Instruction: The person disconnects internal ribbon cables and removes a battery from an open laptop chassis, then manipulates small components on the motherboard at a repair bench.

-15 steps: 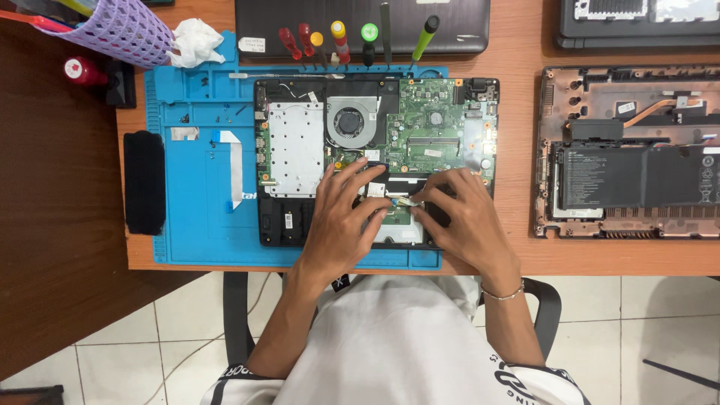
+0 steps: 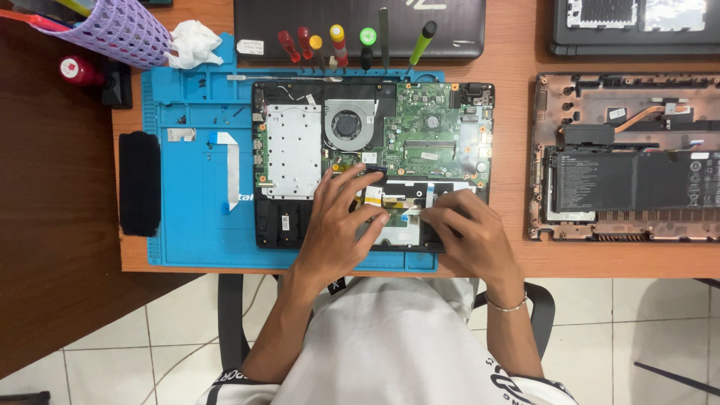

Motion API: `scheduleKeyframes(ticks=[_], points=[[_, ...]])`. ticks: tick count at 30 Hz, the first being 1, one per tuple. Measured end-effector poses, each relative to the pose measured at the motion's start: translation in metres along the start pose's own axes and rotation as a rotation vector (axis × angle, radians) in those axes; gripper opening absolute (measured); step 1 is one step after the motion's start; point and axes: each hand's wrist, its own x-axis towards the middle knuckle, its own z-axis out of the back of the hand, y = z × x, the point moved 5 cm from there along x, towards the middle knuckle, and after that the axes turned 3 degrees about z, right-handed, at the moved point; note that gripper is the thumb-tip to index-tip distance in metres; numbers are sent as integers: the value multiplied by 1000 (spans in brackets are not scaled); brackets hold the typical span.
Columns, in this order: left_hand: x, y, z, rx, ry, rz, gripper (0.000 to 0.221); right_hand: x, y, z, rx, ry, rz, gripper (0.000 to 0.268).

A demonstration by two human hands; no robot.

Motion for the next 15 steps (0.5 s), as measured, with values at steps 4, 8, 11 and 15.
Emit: scheduleKeyframes(ticks=[4, 8, 11, 15], points=[[0, 0, 0, -56, 32, 17, 17, -3, 9, 3, -21, -67, 44, 25], [0, -4, 3, -106, 27, 30, 20, -1, 20, 2, -38, -89, 112, 29], [0, -4, 9, -141, 5, 52, 19, 4, 26, -1, -10, -83, 155, 33], [-2, 1, 19, -184, -11, 106, 14, 15, 31, -9, 21, -62, 218, 37]])
